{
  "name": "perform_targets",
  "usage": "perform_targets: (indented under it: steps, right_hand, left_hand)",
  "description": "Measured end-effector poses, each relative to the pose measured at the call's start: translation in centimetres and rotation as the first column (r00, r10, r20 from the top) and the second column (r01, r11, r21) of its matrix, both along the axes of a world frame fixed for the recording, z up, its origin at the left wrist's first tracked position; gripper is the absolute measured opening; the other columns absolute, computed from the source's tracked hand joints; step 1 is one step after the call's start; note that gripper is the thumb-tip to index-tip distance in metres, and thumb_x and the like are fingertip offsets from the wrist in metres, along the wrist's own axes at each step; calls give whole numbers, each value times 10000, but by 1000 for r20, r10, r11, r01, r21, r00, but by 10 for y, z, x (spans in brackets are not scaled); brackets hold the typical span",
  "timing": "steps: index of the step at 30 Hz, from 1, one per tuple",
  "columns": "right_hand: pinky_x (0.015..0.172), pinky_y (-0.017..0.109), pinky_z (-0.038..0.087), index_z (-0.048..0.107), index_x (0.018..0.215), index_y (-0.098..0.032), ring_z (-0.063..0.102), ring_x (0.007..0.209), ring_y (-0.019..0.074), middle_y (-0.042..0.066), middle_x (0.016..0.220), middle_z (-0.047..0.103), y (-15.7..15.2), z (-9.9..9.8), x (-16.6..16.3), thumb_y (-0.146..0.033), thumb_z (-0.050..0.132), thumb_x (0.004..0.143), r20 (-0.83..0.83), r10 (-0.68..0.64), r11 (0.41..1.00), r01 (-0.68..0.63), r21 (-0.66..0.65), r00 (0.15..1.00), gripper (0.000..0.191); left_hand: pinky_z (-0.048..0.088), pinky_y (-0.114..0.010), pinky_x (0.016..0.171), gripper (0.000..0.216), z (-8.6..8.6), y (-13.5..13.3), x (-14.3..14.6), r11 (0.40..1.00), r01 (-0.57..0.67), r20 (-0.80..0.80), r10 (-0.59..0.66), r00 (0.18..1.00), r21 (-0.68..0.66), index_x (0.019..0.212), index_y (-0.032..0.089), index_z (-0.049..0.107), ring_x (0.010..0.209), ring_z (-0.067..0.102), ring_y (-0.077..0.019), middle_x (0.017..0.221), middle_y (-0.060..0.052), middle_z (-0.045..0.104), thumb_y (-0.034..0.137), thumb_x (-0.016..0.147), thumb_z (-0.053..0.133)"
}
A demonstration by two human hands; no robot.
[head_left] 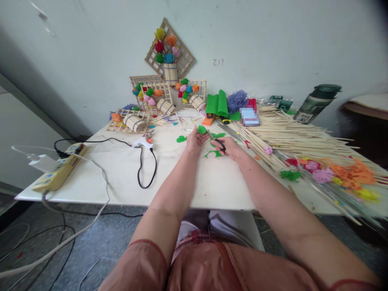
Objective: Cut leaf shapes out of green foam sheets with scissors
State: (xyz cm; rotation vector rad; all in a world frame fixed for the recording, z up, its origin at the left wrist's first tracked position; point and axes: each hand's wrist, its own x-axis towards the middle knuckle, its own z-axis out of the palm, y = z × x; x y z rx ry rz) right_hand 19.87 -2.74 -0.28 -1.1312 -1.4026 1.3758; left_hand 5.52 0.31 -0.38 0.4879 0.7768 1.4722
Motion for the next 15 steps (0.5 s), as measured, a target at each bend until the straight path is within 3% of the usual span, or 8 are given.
perform_targets:
  steps: [5, 15]
  right_hand:
    - [299, 167, 227, 601, 615, -135, 312, 331, 34, -47, 431, 443, 0, 0, 0, -218, 734, 661, 12, -8, 1000, 8, -6, 1000, 163]
    - [321, 144, 254, 584, 650, -139, 355, 355, 28, -49, 467, 465, 0, -1, 1, -255, 766, 676, -31, 23, 999, -24, -31, 999, 216]
  left_hand:
    - [506, -377, 974, 111, -2, -2, 0, 999, -6, -34, 8, 999, 45, 744, 135, 589, 919, 709, -193, 702, -45, 682, 175, 810, 669]
    - [527, -349, 907, 218, -3, -5, 0, 998, 0, -36, 2, 999, 59, 661, 146, 510, 804, 714, -164, 671, -14, 662, 96, 744, 705]
